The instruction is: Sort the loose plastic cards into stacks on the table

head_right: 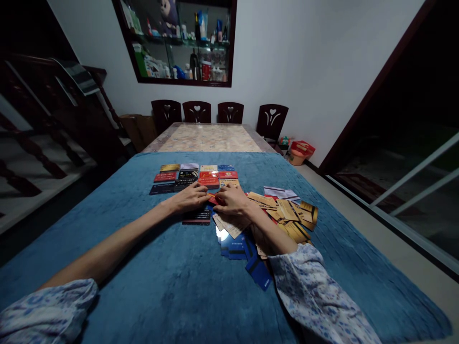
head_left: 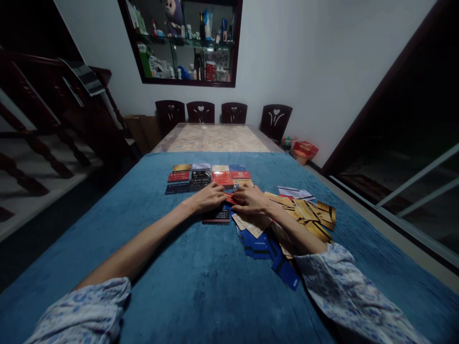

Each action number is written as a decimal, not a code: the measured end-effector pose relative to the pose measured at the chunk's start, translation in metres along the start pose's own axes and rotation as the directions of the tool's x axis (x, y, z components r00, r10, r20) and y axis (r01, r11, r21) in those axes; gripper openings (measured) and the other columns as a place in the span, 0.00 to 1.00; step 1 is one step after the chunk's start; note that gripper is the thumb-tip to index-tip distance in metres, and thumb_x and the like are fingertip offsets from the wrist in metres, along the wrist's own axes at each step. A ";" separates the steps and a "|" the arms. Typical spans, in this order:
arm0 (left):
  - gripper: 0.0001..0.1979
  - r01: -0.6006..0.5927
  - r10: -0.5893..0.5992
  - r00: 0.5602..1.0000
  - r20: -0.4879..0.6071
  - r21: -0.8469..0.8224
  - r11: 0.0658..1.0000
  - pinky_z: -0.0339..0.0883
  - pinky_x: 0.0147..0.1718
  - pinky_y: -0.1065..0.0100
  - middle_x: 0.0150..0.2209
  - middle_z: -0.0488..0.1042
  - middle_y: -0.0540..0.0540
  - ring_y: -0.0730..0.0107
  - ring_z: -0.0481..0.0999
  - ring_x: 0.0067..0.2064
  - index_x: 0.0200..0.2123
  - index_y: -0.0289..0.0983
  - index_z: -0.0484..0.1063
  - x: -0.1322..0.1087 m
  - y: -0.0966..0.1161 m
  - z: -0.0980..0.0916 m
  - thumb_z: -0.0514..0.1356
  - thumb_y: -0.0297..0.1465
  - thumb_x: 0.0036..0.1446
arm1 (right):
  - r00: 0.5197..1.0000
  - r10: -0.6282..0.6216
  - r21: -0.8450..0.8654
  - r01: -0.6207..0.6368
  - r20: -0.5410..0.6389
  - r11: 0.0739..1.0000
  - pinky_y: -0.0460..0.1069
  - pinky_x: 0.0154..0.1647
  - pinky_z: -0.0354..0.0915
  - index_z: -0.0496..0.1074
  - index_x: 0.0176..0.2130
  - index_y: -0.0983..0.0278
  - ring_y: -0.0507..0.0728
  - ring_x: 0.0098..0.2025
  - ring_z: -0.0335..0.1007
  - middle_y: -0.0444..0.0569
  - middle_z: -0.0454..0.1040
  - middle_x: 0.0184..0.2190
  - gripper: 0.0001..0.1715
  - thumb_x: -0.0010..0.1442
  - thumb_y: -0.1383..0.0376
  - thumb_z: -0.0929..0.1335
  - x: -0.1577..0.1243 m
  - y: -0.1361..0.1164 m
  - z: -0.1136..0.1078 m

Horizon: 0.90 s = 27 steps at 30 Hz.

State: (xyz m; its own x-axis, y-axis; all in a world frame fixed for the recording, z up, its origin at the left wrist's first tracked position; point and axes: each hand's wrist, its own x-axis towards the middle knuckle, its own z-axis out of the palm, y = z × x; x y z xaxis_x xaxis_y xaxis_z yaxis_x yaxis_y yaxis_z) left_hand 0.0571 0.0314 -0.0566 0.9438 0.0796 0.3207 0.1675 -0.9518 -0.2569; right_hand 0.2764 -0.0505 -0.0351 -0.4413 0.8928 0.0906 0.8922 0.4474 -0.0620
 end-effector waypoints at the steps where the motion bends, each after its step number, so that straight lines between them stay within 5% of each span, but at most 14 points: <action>1: 0.11 0.008 -0.007 1.000 -0.016 0.019 1.000 0.59 0.48 0.60 0.33 0.80 0.45 0.63 0.73 0.44 0.39 0.37 0.75 -0.001 0.000 -0.001 0.52 0.26 0.69 | 1.000 -0.001 0.003 0.001 -0.006 1.000 0.53 0.44 0.59 0.80 0.49 0.59 0.64 0.51 0.65 0.54 0.78 0.49 0.20 0.61 0.53 0.71 0.000 0.000 0.000; 8: 0.13 0.160 -0.149 0.985 -0.092 0.129 0.979 0.60 0.45 0.59 0.36 0.80 0.42 0.62 0.73 0.44 0.40 0.36 0.75 -0.014 0.003 -0.008 0.50 0.26 0.68 | 0.997 -0.002 0.037 0.005 -0.075 0.999 0.51 0.44 0.58 0.80 0.51 0.58 0.61 0.47 0.69 0.52 0.81 0.42 0.17 0.65 0.63 0.66 0.006 -0.002 0.003; 16: 0.13 0.379 -0.381 0.909 -0.170 -0.045 0.924 0.62 0.42 0.58 0.37 0.80 0.41 0.59 0.73 0.44 0.44 0.35 0.76 -0.030 0.013 -0.011 0.52 0.25 0.65 | 0.991 0.098 0.095 -0.089 -0.096 0.992 0.48 0.36 0.57 0.81 0.40 0.62 0.60 0.42 0.73 0.53 0.82 0.37 0.12 0.60 0.67 0.67 0.020 -0.015 0.001; 20: 0.11 0.476 -0.507 0.835 -0.215 -0.179 0.861 0.65 0.42 0.59 0.36 0.79 0.43 0.60 0.74 0.42 0.42 0.37 0.77 -0.043 0.018 -0.010 0.54 0.25 0.64 | 0.986 0.112 0.179 -0.089 -0.127 0.980 0.47 0.35 0.58 0.81 0.38 0.63 0.58 0.38 0.74 0.51 0.82 0.34 0.12 0.56 0.68 0.68 0.029 -0.018 0.000; 27: 0.08 0.605 -0.714 0.643 -0.276 -0.388 0.695 0.71 0.45 0.62 0.38 0.79 0.46 0.65 0.77 0.41 0.38 0.38 0.77 -0.051 0.028 -0.009 0.57 0.26 0.61 | 0.975 0.105 0.502 0.006 -0.193 0.865 0.45 0.37 0.64 0.83 0.39 0.65 0.55 0.36 0.76 0.46 0.82 0.33 0.15 0.54 0.70 0.68 0.039 -0.020 0.016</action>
State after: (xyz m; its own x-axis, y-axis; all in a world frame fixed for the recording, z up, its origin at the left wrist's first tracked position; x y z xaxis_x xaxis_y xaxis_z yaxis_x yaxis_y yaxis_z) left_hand 0.0116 -0.0015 -0.0721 0.4088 0.6491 0.6415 0.5772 -0.7284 0.3692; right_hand 0.2400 -0.0239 -0.0465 -0.3180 0.9076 0.2740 0.7210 0.4191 -0.5518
